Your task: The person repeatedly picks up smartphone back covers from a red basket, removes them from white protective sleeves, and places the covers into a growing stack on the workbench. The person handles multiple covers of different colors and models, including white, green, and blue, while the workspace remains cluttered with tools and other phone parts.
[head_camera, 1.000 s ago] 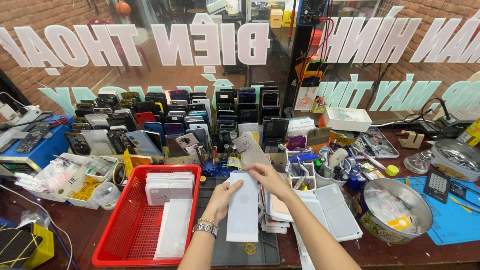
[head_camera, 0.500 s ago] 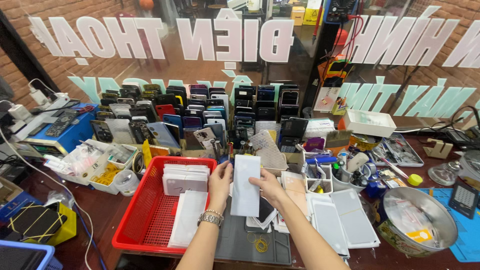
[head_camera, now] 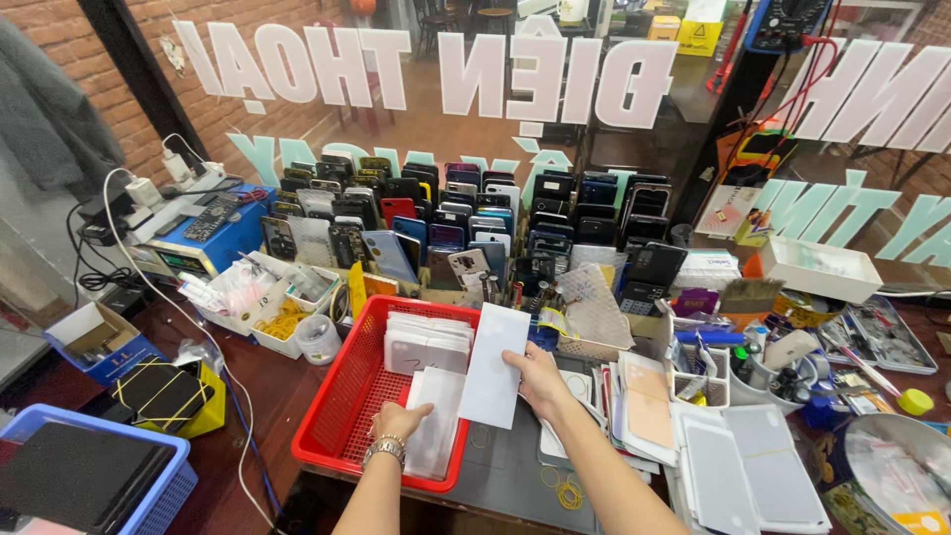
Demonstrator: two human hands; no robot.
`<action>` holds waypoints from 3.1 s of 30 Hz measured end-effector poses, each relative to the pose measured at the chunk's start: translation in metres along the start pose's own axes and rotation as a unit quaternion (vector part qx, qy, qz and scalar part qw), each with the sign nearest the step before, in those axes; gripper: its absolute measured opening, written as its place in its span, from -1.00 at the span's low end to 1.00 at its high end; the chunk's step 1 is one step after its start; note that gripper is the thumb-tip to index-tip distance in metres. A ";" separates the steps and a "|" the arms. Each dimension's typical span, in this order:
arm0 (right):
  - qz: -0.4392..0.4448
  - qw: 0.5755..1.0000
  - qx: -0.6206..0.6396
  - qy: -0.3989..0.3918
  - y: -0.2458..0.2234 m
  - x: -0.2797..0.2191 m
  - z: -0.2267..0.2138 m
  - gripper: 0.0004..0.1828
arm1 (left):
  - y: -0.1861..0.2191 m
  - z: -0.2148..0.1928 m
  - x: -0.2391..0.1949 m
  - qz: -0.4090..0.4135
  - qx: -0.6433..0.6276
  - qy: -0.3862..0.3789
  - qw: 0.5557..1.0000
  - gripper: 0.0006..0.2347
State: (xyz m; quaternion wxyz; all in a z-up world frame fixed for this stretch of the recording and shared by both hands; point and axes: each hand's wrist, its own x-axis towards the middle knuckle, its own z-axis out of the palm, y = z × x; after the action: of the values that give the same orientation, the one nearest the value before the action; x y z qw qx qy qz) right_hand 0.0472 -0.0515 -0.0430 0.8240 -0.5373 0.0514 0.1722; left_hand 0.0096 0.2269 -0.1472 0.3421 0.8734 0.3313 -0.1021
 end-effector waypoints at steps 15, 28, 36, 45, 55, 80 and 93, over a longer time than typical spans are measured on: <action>0.030 0.999 0.008 0.016 0.020 0.009 0.002 -0.66 | 0.016 -0.002 0.005 0.073 -0.104 -0.119 0.985 -0.30; -0.014 1.000 0.020 -0.016 -0.022 -0.007 0.030 -0.48 | 0.071 -0.099 -0.045 0.082 -0.448 -0.263 0.851 -0.52; -0.201 0.951 -0.233 0.045 -0.057 -0.026 0.047 -0.40 | 0.141 -0.059 -0.101 0.071 -0.616 -0.348 0.703 -0.42; -0.213 0.902 -0.358 0.119 -0.070 -0.039 -0.023 -0.48 | 0.170 0.011 -0.122 0.047 -0.671 -0.363 0.645 -0.51; -0.278 0.833 -0.471 -0.084 -0.168 -0.064 -0.057 -0.63 | 0.171 0.032 -0.140 0.050 -0.539 -0.492 0.682 -0.51; 0.025 0.985 -0.162 0.050 -0.078 -0.070 -0.069 -0.26 | 0.188 0.057 -0.163 0.033 -0.580 -0.396 0.711 -0.41; -0.125 0.787 -0.604 0.019 -0.057 -0.059 -0.064 -0.13 | 0.195 0.055 -0.173 0.025 -0.494 -0.450 0.744 -0.28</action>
State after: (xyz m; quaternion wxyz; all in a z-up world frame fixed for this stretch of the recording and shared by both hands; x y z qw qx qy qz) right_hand 0.0182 -0.1435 -0.0047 0.3448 -0.9301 -0.1149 0.0533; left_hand 0.0072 -0.0046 -0.0148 0.8375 0.4428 0.1208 -0.2967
